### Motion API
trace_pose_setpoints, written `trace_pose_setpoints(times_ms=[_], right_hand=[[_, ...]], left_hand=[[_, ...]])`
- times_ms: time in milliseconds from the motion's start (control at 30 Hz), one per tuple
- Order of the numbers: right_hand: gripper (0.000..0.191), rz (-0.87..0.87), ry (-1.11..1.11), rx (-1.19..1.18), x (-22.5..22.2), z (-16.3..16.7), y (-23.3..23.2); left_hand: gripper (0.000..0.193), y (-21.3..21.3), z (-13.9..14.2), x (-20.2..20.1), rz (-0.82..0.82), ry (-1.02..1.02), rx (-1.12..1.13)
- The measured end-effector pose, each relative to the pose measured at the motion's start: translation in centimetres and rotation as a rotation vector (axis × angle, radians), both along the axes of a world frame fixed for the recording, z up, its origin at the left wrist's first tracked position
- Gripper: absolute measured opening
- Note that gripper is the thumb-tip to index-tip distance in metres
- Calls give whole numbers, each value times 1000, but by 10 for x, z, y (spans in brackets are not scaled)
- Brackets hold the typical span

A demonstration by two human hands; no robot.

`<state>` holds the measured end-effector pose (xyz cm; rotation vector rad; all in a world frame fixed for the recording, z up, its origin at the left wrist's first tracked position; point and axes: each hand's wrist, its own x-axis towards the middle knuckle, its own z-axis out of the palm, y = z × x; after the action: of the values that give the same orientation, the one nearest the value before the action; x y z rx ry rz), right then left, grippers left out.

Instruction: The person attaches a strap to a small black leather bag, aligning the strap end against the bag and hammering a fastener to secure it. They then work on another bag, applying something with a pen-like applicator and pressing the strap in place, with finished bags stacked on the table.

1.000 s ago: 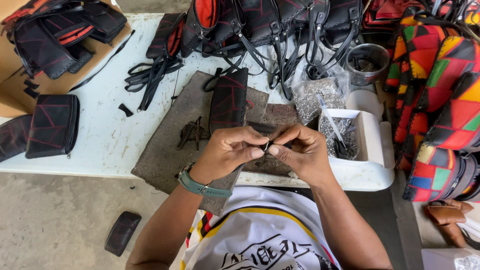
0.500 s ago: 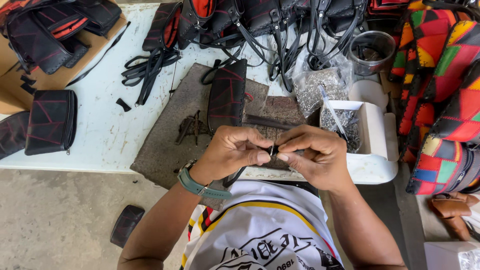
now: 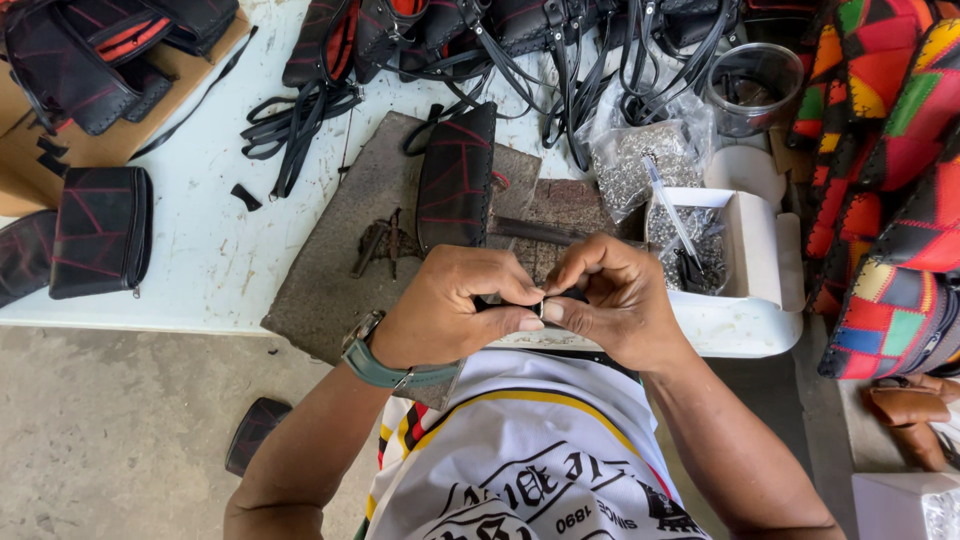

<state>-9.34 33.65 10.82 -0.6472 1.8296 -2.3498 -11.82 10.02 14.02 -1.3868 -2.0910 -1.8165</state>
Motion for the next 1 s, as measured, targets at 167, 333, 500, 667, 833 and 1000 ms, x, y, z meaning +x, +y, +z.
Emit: trace_pose_setpoints(times_ms=[167, 333, 500, 667, 833, 1000], right_hand=[[24, -95, 32, 13, 3, -5, -9], [20, -276, 159, 186, 3, 4, -15], [23, -269, 241, 147, 7, 14, -4], [20, -219, 401, 91, 3, 13, -2], [16, -276, 479, 207, 1, 23, -1], [15, -325, 575, 405, 8, 37, 1]], left_hand=[[16, 5, 0, 7, 147, 91, -73], [19, 12, -9, -2, 187, -4, 15], [22, 11, -19, -4, -16, -256, 208], [23, 10, -23, 0, -24, -320, 216], [23, 12, -18, 0, -47, -286, 211], [23, 10, -20, 2, -18, -147, 158]])
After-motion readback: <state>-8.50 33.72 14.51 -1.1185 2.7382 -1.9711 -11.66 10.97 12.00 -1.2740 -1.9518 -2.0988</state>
